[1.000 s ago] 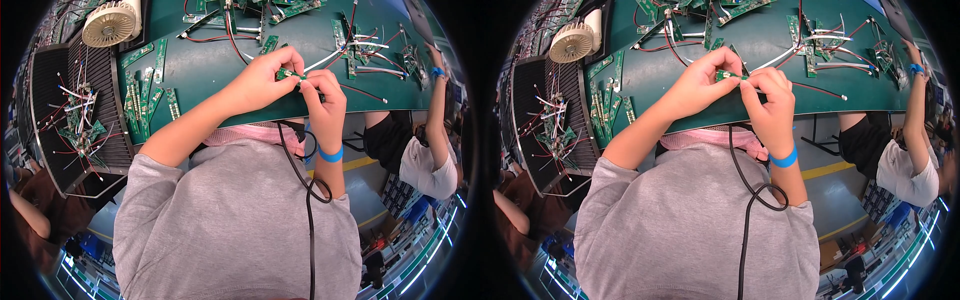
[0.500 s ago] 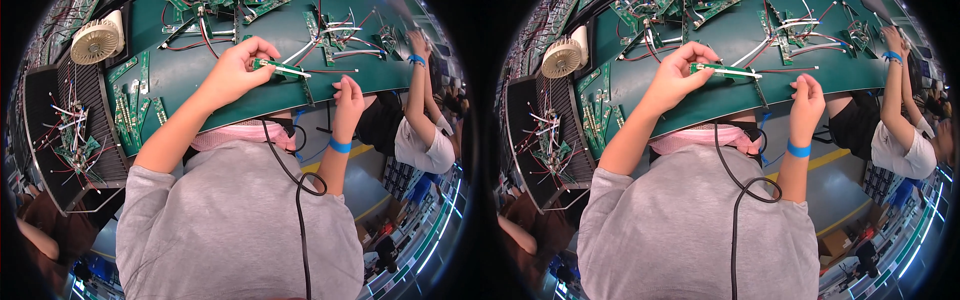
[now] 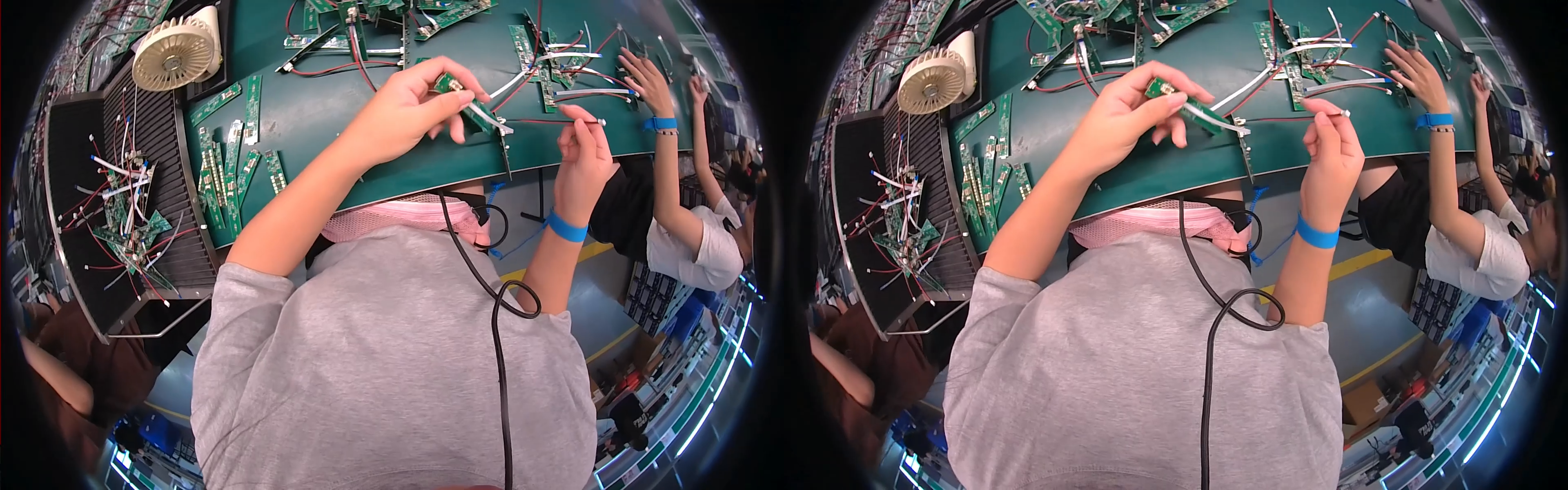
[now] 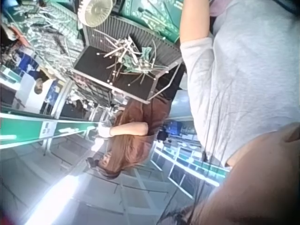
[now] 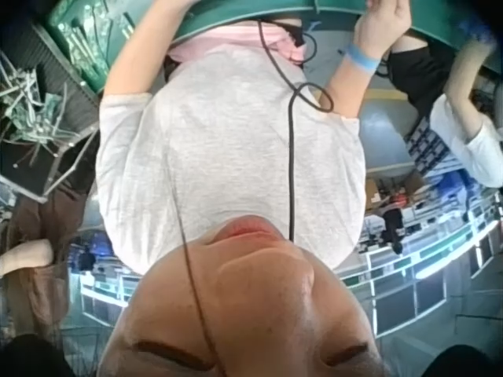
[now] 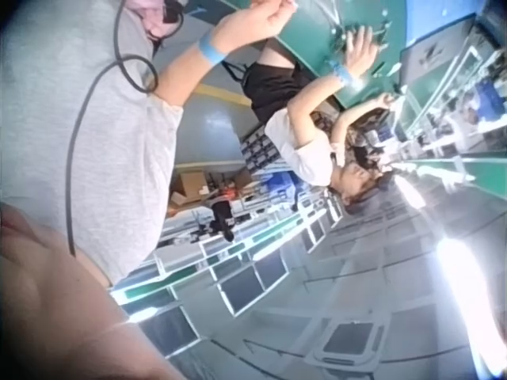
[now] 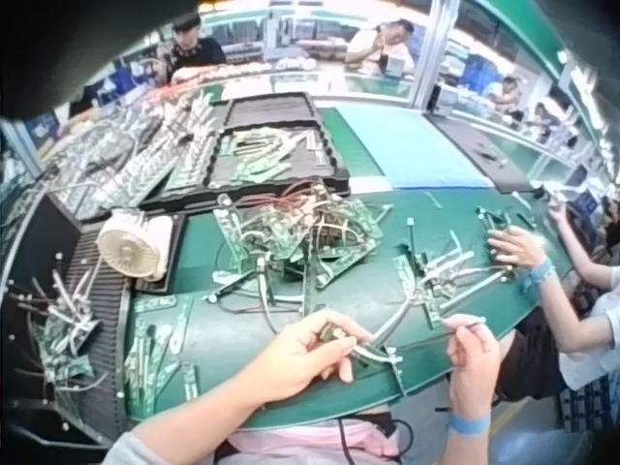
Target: The person connects wire harness connectors into circuit boards by hand and sorts the boards on the workbench.
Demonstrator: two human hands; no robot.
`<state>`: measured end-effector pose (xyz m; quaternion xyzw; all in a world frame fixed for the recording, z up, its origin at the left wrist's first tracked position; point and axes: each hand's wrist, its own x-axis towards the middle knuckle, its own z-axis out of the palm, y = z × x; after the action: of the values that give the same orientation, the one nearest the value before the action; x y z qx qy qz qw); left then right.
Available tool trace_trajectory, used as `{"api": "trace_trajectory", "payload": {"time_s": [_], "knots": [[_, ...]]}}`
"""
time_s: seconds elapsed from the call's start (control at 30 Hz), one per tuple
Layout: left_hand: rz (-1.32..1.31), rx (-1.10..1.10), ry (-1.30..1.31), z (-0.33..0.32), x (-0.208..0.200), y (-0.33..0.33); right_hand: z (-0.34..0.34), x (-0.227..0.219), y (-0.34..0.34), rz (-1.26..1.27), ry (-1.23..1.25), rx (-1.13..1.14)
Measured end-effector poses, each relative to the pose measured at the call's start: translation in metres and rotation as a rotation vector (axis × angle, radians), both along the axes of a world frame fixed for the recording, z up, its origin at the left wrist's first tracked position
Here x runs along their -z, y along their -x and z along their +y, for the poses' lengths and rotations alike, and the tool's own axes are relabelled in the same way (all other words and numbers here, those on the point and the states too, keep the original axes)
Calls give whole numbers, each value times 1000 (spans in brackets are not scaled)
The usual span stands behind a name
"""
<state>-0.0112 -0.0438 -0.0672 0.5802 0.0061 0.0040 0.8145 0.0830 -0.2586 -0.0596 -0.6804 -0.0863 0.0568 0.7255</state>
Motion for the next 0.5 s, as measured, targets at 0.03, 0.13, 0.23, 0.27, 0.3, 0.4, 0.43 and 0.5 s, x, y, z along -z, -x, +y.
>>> {"api": "trace_trajectory", "payload": {"time_s": [0.03, 0.13, 0.23, 0.27, 0.3, 0.4, 0.43, 0.5], "knots": [[-7, -9, 52, -1, 0, 0, 3, -5, 5, -40, -24, -85], [-50, -4, 109, -2, 2, -3, 10, -14, 14, -37, 4, -316], [-68, -21, 103, -1, 4, -2, 26, -28, 19, 46, -38, -555], [-38, -6, 85, 0, 3, -1, 31, -31, 19, 18, 33, -574], [-9, 9, 68, 1, 2, 0, 36, -32, 19, -11, 106, -591], [56, -11, -29, 1, 2, -1, 48, -27, 18, -265, 256, -582], [103, -13, -94, 0, 1, 0, 51, -25, 19, -338, 312, -571], [119, -42, -170, -1, 2, 2, 56, -29, 26, -298, 288, -571]]}}
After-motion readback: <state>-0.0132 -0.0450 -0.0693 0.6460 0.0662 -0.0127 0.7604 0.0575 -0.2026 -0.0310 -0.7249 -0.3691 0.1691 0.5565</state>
